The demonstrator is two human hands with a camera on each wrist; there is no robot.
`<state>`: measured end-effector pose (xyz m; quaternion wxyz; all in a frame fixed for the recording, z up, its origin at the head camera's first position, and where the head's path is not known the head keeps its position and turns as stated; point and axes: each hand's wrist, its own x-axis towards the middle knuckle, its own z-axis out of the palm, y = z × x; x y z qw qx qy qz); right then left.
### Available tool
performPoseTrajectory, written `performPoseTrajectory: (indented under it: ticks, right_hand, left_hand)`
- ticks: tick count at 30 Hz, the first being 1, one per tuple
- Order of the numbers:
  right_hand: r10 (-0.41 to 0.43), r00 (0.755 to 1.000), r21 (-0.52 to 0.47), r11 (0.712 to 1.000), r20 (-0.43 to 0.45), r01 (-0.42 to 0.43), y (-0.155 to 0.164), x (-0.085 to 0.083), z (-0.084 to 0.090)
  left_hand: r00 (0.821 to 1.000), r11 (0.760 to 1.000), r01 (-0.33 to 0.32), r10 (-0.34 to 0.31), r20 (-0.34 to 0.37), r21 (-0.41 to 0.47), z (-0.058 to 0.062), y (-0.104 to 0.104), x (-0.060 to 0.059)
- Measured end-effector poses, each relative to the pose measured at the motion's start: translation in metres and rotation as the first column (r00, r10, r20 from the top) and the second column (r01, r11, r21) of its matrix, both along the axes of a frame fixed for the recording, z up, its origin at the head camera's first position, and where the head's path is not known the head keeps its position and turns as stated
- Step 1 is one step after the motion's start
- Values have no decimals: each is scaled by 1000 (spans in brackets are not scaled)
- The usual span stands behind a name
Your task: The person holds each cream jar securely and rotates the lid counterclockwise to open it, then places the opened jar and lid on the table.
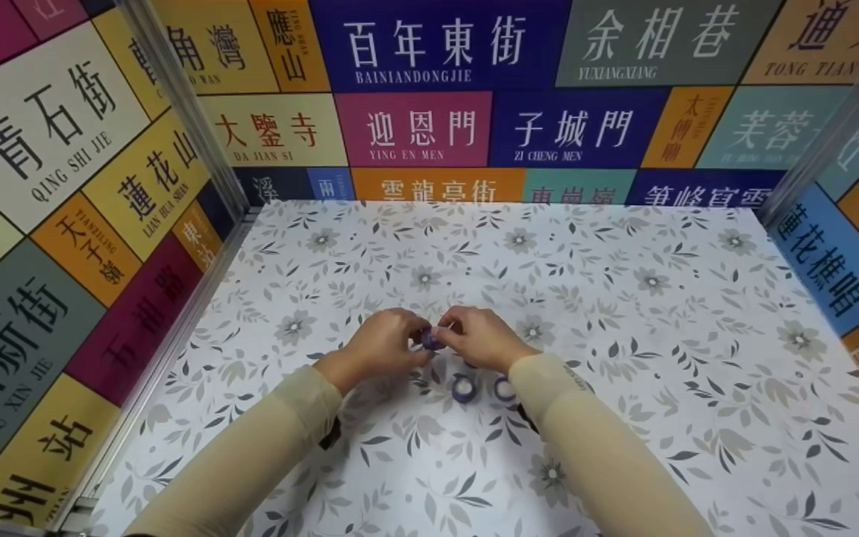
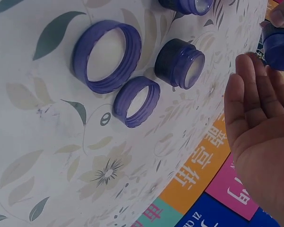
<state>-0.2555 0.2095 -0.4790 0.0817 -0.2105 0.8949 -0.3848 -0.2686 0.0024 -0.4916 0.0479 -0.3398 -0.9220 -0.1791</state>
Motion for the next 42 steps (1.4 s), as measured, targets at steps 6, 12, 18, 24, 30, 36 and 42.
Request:
performPoseTrajectory:
  ticks: [6,12,18,24,30,36,42]
  right_hand:
    - [16,1000,-47,999,21,-15,1,0,-2]
    - [40,998,-110,993,54,-33,1,-1,-2]
    - [29,998,-83,996,61,-24,0,0,-1]
    - [8,998,-27,1000,57,-6,0,0,0]
    - [14,997,-49,999,79,-11,-1,0,0]
    - [21,999,-29,999,41,-20,-3,0,0]
    - [33,999,-15,999,-1,-33,-4,0,1]
  left_hand:
    - [1000,1000,10,-10,1,-5,0,1,0]
    - [1000,1000,1,-1,12,10,-2,1,-1]
    - [1000,1000,-4,3,13,29,-4,1,-2]
    - [1000,1000,-7,6,15,26,-5,0,-3]
    - [1000,1000,-3,3,10,12,-4,0,-3]
    - [1000,1000,-10,10,16,12,-3,-1,-1]
    - [1000,1000,-10,10,17,8,-5,-2,-2]
